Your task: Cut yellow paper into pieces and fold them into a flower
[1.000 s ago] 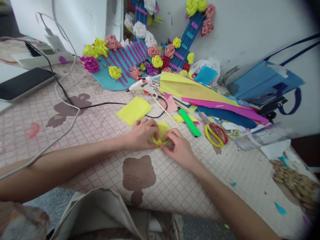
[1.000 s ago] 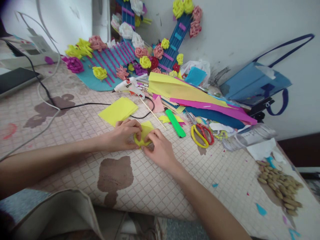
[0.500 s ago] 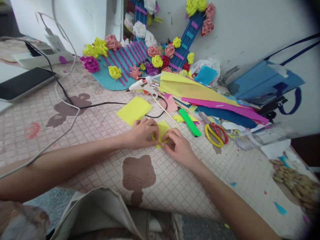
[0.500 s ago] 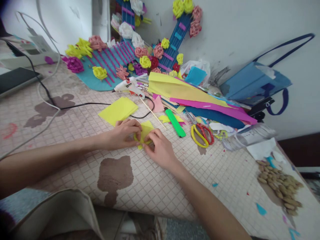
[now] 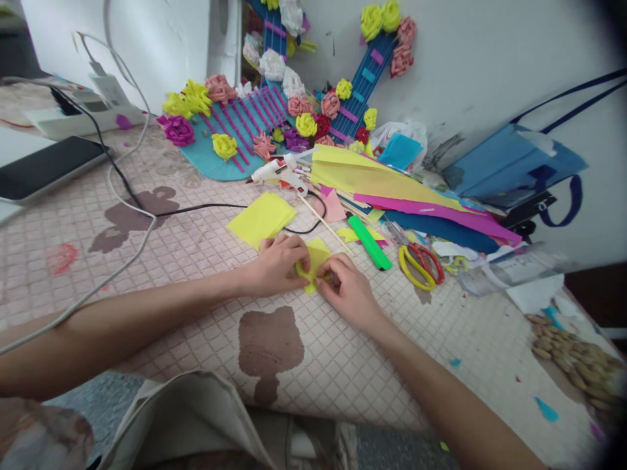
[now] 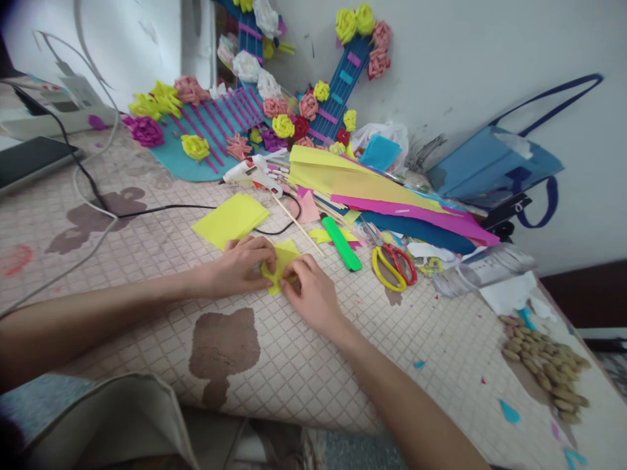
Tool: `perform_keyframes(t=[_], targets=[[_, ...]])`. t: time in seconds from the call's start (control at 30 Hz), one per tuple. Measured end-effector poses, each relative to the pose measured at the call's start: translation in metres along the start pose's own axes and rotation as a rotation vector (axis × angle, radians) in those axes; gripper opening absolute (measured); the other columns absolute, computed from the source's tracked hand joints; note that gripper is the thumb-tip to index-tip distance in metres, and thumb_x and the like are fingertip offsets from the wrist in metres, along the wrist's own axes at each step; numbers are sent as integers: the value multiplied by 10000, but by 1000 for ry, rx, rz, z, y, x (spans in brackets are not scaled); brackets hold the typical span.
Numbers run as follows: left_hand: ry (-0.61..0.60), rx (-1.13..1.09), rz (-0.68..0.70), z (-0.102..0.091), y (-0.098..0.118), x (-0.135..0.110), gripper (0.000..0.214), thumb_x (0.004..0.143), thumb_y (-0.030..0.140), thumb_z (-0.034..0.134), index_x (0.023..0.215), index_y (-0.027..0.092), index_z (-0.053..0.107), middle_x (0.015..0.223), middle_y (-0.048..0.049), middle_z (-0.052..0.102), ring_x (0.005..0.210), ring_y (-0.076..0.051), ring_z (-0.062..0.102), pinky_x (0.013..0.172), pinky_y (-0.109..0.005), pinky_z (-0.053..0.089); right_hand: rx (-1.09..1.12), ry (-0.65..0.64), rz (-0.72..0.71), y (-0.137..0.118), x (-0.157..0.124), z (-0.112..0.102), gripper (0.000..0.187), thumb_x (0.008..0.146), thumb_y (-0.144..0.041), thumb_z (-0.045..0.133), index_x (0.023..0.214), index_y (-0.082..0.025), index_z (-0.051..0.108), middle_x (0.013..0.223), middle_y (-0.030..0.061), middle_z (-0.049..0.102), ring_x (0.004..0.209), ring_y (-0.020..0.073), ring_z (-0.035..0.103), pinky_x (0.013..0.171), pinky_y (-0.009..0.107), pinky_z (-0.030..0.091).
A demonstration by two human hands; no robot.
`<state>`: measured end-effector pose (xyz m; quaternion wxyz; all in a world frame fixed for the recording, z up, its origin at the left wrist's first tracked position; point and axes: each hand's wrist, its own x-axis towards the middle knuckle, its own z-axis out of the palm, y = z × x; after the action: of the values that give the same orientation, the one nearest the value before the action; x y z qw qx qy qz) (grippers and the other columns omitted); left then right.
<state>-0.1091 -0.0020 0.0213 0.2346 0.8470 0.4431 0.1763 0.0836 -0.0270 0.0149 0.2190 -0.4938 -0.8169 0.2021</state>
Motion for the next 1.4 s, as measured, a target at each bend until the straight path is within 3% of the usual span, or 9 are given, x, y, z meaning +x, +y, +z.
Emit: perform_keyframes(t=[0.17, 0.8, 1.1, 1.4], targets=[[42, 19, 15, 5, -2, -1, 80, 763, 226, 536, 756, 184, 603, 997, -45, 555, 963, -225, 471, 796, -376, 307, 6, 5, 8, -1, 0, 1, 46, 804, -166, 535, 798, -211, 525, 870, 9, 519, 740, 135, 532, 628, 259, 407], [54, 105, -21, 7, 7, -1, 105, 793, 219, 496, 758, 168, 581, 997, -77, 547, 966, -247, 447, 780, -390, 314, -30, 20, 5, -2, -1, 3, 54, 806, -166, 527, 785, -213, 512, 867, 9, 527, 721, 137, 535, 633, 265, 403], [64, 71, -7, 10, 8, -4, 112, 803, 179, 499, 833, 194, 606, 1018, -59, 533, 984, -239, 436, 806, -398, 306, -6, 3, -12, -4, -2, 2, 71, 823, -156, 516, 831, -224, 536, 915, 15, 533, 781, 149, 549, 638, 266, 415], [18, 23, 36, 2, 3, -3, 92, 761, 260, 593, 812, 194, 630, 1017, -49, 531, 996, -230, 463, 860, -398, 310, -37, -21, -34, -3, -3, 1, 65, 807, -203, 555, 869, -207, 537, 929, 21, 527, 793, 142, 563, 627, 250, 435]])
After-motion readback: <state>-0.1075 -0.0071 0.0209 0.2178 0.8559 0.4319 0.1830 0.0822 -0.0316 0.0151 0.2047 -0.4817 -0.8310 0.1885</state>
